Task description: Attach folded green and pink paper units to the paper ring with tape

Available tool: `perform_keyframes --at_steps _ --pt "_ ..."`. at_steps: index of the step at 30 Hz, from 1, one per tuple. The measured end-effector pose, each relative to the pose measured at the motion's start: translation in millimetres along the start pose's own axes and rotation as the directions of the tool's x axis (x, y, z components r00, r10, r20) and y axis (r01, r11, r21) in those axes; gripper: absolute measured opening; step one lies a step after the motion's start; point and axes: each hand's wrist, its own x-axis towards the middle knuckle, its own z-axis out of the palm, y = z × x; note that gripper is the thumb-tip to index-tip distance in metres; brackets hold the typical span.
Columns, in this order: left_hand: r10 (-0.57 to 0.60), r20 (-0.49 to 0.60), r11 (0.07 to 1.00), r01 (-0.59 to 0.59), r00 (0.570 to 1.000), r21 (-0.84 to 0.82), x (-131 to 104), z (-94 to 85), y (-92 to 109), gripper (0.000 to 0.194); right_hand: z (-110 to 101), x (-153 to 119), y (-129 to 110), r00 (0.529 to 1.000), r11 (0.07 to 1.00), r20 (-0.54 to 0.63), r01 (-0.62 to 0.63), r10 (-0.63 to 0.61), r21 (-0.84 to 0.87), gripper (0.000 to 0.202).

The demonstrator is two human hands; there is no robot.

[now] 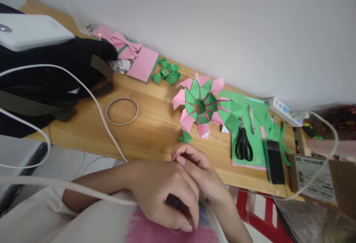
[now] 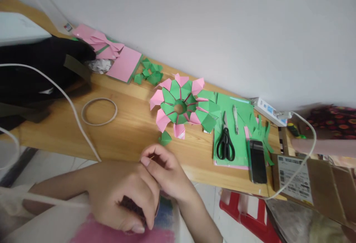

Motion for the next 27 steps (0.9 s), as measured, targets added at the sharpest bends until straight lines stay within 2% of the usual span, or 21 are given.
perform_keyframes --at_steps 3,5,6,7,8,10,11,12,13,14,16,19,21,23,25,27 --pt "-0.063 -0.064 0.998 0.065 0.996 0.029 -6 -6.8 4 0.011 -9 -2 0 0.998 0.998 -0.045 0.033 -0.036 -0.062 0.021" --pt "-0.111 -0.207 0.987 0.132 0.972 0.091 -11 -12.1 5 0.014 -15 -3 -1 0.994 0.989 -0.076 0.075 -0.085 -0.125 0.022" --pt "-0.138 -0.324 0.974 0.188 0.936 0.130 -14 -14.3 4 0.014 -18 -4 -1 0.987 0.978 -0.108 0.100 -0.120 -0.181 0.022" --pt "-0.155 -0.462 0.953 0.256 0.873 0.163 -16 -16.2 1 0.013 -21 -5 -2 0.974 0.958 -0.151 0.127 -0.170 -0.257 0.021" --pt "-0.155 -0.606 0.926 0.328 0.780 0.186 -17 -17.7 -2 0.012 -22 -6 -2 0.951 0.924 -0.201 0.153 -0.234 -0.351 0.019" --pt "-0.108 -0.834 0.874 0.451 0.542 0.180 -18 -19.5 -13 0.008 -24 -7 -2 0.874 0.803 -0.277 0.188 -0.400 -0.566 0.014" --pt "-0.084 -0.898 0.865 0.479 0.432 0.150 -18 -19.9 -19 0.006 -24 -7 -2 0.825 0.723 -0.290 0.191 -0.485 -0.664 0.011" --pt "-0.086 -0.932 0.872 0.479 0.351 0.100 -16 -20.2 -26 0.005 -24 -6 -2 0.782 0.641 -0.283 0.187 -0.555 -0.744 0.008" --pt "-0.125 -0.945 0.892 0.451 0.301 0.026 -14 -20.4 -31 0.005 -25 -5 -2 0.746 0.564 -0.265 0.175 -0.611 -0.807 0.006" --pt "-0.193 -0.942 0.914 0.399 0.274 -0.072 -12 -20.4 -37 0.006 -25 -4 -2 0.716 0.488 -0.240 0.160 -0.656 -0.858 0.005" --pt "-0.364 -0.894 0.923 0.235 0.263 -0.306 -6 -20.3 -45 0.010 -27 0 -5 0.665 0.311 -0.147 0.134 -0.732 -0.941 0.007" --pt "-0.526 -0.806 0.830 -0.042 0.272 -0.556 2 -19.7 -51 0.023 -33 8 -11 0.620 0.000 0.068 0.109 -0.782 -0.994 0.013" --pt "-0.567 -0.777 0.768 -0.163 0.275 -0.619 6 -19.4 -53 0.031 -37 14 -17 0.645 -0.140 0.176 0.107 -0.743 -0.984 0.017" --pt "-0.578 -0.771 0.742 -0.222 0.268 -0.633 9 -19.5 -54 0.035 -41 20 -22 0.702 -0.231 0.244 0.116 -0.669 -0.966 0.020" --pt "-0.573 -0.778 0.743 -0.238 0.256 -0.625 10 -20.1 -55 0.037 -44 25 -27 0.739 -0.298 0.297 0.136 -0.605 -0.945 0.020" --pt "-0.564 -0.785 0.756 -0.221 0.255 -0.616 10 -21.1 -57 0.035 -47 30 -32 0.743 -0.334 0.338 0.163 -0.577 -0.928 0.018"
